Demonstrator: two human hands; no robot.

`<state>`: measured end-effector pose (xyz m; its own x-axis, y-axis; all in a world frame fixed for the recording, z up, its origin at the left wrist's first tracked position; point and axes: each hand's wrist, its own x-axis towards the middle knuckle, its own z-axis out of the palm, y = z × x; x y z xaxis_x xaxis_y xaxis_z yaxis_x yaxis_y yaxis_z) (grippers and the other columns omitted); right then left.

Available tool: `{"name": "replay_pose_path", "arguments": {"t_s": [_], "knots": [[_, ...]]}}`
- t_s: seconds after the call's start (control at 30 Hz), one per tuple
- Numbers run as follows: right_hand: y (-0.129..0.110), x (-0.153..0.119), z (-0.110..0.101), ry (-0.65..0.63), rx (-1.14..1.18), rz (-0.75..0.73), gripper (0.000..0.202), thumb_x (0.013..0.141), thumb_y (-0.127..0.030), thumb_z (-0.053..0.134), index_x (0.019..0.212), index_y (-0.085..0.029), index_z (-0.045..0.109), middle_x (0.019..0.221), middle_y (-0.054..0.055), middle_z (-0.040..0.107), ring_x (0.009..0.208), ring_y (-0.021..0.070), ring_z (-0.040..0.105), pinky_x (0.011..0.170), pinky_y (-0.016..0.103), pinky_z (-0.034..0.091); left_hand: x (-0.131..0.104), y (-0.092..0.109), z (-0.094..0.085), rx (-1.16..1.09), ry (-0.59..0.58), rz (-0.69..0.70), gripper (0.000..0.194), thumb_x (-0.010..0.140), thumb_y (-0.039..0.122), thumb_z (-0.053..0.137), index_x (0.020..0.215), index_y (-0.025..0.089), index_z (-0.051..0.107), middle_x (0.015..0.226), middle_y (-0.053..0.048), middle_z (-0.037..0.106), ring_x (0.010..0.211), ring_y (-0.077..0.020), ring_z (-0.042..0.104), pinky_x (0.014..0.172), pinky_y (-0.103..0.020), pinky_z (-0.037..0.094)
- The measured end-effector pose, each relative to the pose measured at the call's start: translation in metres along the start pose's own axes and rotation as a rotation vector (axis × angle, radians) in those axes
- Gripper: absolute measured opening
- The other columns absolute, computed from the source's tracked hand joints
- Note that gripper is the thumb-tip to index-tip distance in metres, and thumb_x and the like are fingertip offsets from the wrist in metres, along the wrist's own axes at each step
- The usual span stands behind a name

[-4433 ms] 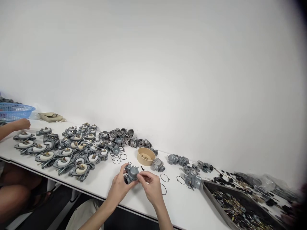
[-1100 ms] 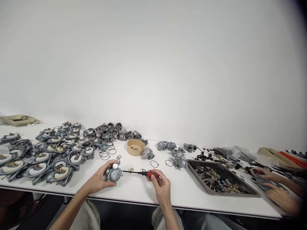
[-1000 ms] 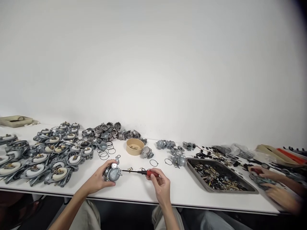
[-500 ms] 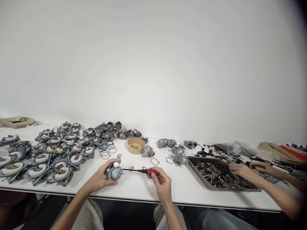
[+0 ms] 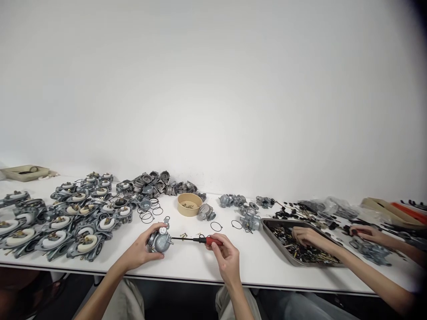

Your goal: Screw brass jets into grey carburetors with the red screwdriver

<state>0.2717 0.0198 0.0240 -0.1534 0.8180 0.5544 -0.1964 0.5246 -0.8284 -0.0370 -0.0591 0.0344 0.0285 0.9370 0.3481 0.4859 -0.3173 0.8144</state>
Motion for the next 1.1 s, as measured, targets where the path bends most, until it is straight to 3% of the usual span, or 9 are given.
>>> {"name": "replay_pose_path", "arguments": {"t_s": [0.43,0.73,0.87,0.97,1.1], "knots": [[0.000,0.006,-0.002,-0.012,-0.075,-0.064,0.022,0.092,-0.036,0.065,0.101,-0.017,0.072,0.102,0.012,0.067,0.078,0.0209,0.069,0.069,0.034,0.060,0.001,0.008,0.000,0.103,-0.011,0.017,0.082,0.069,0.025,0.083,0.144,0.029,0.050,0.151,-0.008,0.051,0.142,-0.0339,0.044,0.120,-0.049,0.032],[-0.013,0.040,-0.011,-0.234,-0.181,-0.215,0.016,0.096,-0.031,0.059,0.104,-0.022,0.070,0.101,0.012,0.065,0.090,0.0234,0.065,0.074,0.034,0.056,0.001,0.017,0.005,0.120,0.012,-0.002,0.083,0.065,0.025,0.086,0.141,0.028,0.055,0.149,-0.009,0.055,0.140,-0.0363,0.047,0.118,-0.048,0.036],[-0.012,0.057,-0.015,-0.263,-0.174,-0.247,0.016,0.095,-0.033,0.061,0.100,-0.021,0.071,0.105,0.012,0.064,0.096,0.0249,0.064,0.076,0.034,0.055,0.002,0.024,0.014,0.105,0.013,-0.023,0.084,0.065,0.024,0.085,0.143,0.028,0.054,0.149,-0.009,0.054,0.140,-0.0357,0.046,0.118,-0.048,0.037],[-0.004,0.060,-0.016,-0.235,-0.131,-0.189,0.020,0.093,-0.038,0.062,0.096,-0.020,0.070,0.095,0.010,0.065,0.081,0.0218,0.064,0.065,0.031,0.053,0.003,0.024,0.021,0.101,0.017,-0.027,0.085,0.066,0.021,0.084,0.144,0.029,0.052,0.150,-0.008,0.053,0.140,-0.0343,0.046,0.118,-0.048,0.036],[0.005,0.052,-0.016,-0.121,-0.213,-0.053,0.027,0.096,-0.043,0.057,0.085,-0.020,0.065,0.066,0.001,0.057,0.054,0.0142,0.048,0.051,0.026,0.041,0.003,0.023,0.028,0.100,0.043,0.003,0.085,0.064,0.021,0.085,0.143,0.029,0.052,0.148,-0.008,0.055,0.137,-0.0334,0.049,0.116,-0.046,0.038]]}}
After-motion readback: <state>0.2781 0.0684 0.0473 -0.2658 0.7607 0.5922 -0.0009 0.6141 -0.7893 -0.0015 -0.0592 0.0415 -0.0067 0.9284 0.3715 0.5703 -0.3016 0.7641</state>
